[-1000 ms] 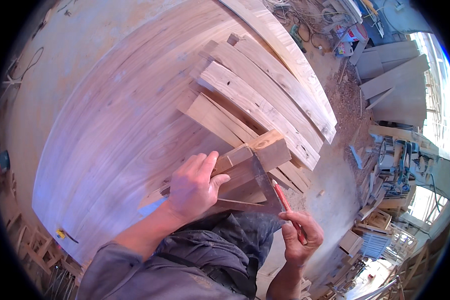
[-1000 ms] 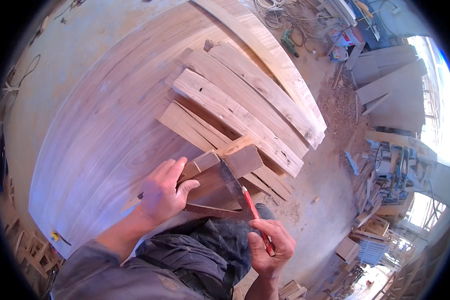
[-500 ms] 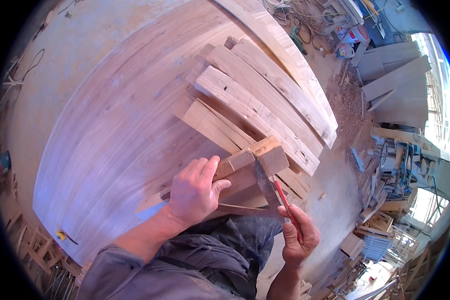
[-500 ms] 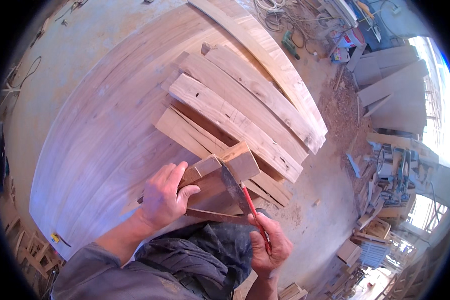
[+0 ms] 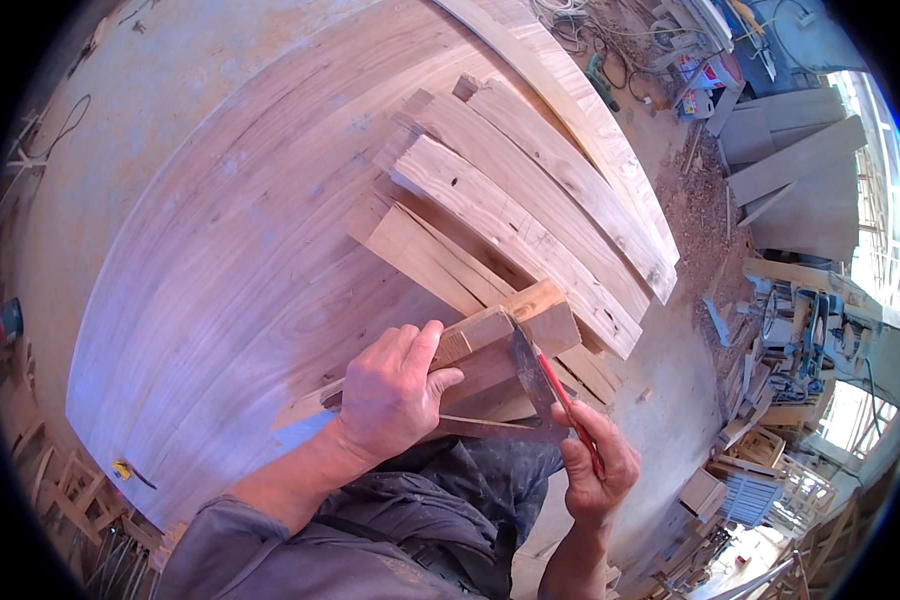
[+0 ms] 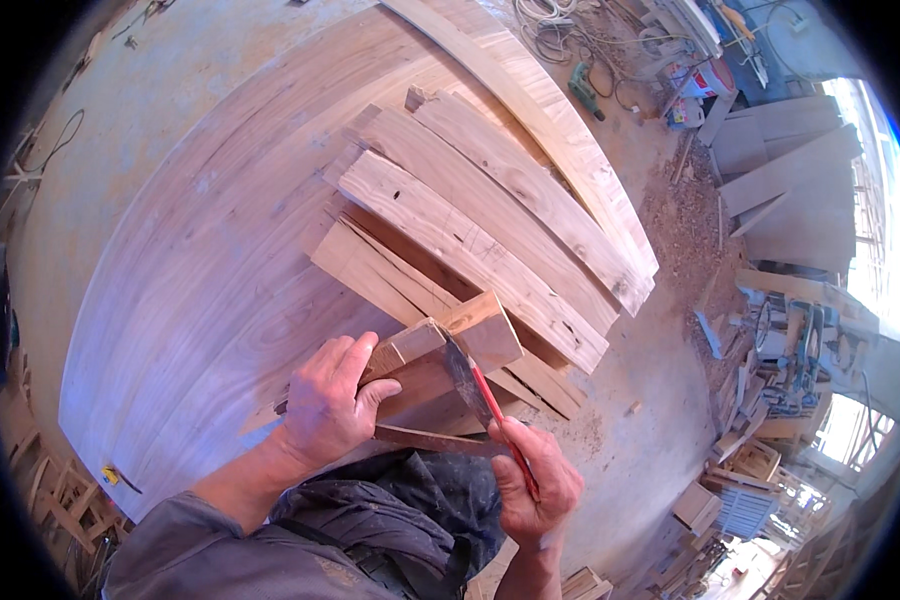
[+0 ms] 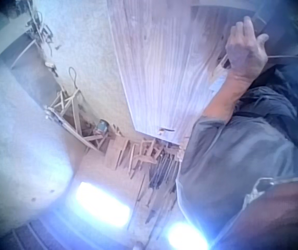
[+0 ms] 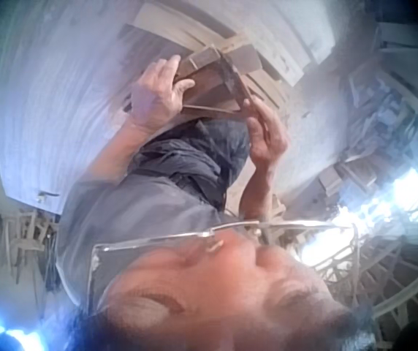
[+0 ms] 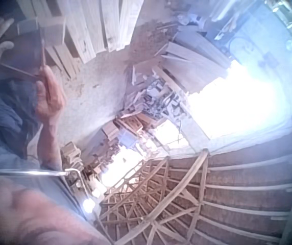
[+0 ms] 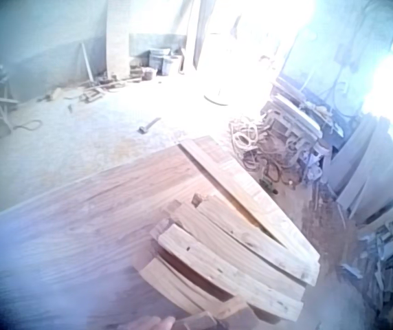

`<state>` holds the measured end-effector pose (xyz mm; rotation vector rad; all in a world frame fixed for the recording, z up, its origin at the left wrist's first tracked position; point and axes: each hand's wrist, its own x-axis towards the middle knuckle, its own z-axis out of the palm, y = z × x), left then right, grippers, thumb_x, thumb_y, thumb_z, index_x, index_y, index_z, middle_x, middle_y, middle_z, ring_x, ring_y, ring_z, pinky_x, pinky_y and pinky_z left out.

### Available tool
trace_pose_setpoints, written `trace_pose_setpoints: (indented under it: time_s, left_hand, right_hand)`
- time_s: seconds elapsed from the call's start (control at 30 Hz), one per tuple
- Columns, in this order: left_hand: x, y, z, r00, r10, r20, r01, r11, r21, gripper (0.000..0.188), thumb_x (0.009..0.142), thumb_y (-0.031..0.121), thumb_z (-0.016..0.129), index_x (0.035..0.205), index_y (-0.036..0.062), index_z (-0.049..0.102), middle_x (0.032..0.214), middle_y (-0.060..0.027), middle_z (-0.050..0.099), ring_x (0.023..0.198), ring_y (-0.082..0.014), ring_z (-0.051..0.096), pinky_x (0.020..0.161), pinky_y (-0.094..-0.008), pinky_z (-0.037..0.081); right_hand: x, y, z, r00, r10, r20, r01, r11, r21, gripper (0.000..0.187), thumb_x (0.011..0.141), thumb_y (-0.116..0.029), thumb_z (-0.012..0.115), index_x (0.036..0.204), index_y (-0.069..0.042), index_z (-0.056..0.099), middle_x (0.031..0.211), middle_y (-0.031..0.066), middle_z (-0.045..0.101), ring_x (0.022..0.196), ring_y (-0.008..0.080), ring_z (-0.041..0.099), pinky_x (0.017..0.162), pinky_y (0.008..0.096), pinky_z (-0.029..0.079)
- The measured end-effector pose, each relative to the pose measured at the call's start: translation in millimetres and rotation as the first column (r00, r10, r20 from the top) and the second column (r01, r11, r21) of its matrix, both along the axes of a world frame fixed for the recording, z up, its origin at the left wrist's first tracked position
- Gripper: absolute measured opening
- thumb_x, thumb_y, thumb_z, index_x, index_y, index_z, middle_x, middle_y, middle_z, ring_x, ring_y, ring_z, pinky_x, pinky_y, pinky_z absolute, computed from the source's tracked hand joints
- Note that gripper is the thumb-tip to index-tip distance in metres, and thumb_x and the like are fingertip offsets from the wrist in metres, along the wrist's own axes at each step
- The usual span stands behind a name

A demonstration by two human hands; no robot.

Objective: The person uses a try square and a red pencil to mark straight lines on multiple wooden planks. They repeatedly pick up planks, align the square, draw lines, and place the planks back on the workbench.

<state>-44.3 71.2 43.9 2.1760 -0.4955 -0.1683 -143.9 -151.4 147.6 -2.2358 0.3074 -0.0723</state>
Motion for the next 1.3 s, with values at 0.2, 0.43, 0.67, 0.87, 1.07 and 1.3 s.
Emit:
trace_pose_setpoints:
  time_s: [0.2,0.43,0.67,0.87,1.07,1.3]
  left_hand:
    - [0.2,0.2,0.6,1.0,0.003,-0.002,-0.004,1.0,-0.005,0.06,0.08,0.018,0.089,0.128,-0.0062,0.062,0.092,-0.018,0.062,0.081,-0.0377,0.064,0.069,-0.0471,0.053]
    - [-1.1,-1.8,-0.1,1.0,0.016,-0.002,-0.016,1.0,-0.009,0.06,0.081,0.017,0.088,0.128,-0.0066,0.061,0.092,-0.0187,0.062,0.081,-0.0388,0.064,0.069,-0.0477,0.053]
    - [-2.7,-1.5,-2.8,0.999,0.032,0.025,-0.031,0.999,-0.024,0.059,0.08,0.015,0.088,0.128,-0.0069,0.062,0.093,-0.019,0.062,0.081,-0.0396,0.064,0.069,-0.0482,0.053]
    - [-3.8,-3.0,-0.2,0.999,0.03,0.019,-0.03,0.999,-0.015,0.057,0.081,0.014,0.087,0.127,-0.0074,0.062,0.094,-0.0195,0.064,0.084,-0.0402,0.065,0.071,-0.0484,0.053]
    - [-5.9,-3.3,-0.8,0.998,0.044,0.037,-0.043,0.999,-0.021,0.054,0.082,0.013,0.087,0.126,-0.0078,0.063,0.095,-0.02,0.064,0.084,-0.0407,0.065,0.071,-0.0482,0.053]
    - [-9.7,13.7,4.0,1.0,-0.007,0.026,0.008,0.999,-0.042,0.052,0.083,0.014,0.087,0.124,-0.0086,0.064,0.095,-0.02,0.065,0.082,-0.0393,0.065,0.071,-0.0459,0.052]
  right_hand:
    - [4.2,-0.5,-1.0,1.0,0.013,0.018,-0.014,1.0,0.023,0.034,0.096,-0.009,0.076,0.127,0.004,0.072,0.108,0.0198,0.08,0.102,0.029,0.077,0.093,0.036,0.058]
    - [26.9,1.1,-0.4,0.999,0.052,-0.008,-0.052,0.999,0.011,0.032,0.097,-0.008,0.075,0.126,0.004,0.073,0.106,0.0163,0.081,0.099,0.0235,0.077,0.091,0.033,0.058]
    - [28.6,3.0,32.7,0.984,0.008,-0.178,-0.02,0.998,-0.065,0.03,0.09,0.003,0.075,0.12,0.002,0.076,0.099,0.0138,0.08,0.092,0.0237,0.077,0.084,0.0339,0.06]
    - [44.9,7.5,26.2,0.983,-0.054,-0.177,0.069,0.995,0.079,0.031,0.089,0.001,0.075,0.121,0.0,0.077,0.096,0.0155,0.08,0.087,0.0278,0.077,0.081,0.0353,0.06]
    - [8.7,5.5,40.5,0.943,-0.032,-0.331,-0.065,0.958,-0.278,0.03,0.095,-0.005,0.071,0.125,-0.003,0.074,0.1,0.0163,0.079,0.089,0.0362,0.074,0.086,0.0428,0.057]
    - [-40.3,20.9,-39.9,0.979,-0.161,-0.125,0.117,0.944,-0.307,0.034,0.099,-0.01,0.068,0.132,-0.004,0.071,0.117,0.0202,0.074,0.105,0.0411,0.068,0.093,0.0465,0.054]
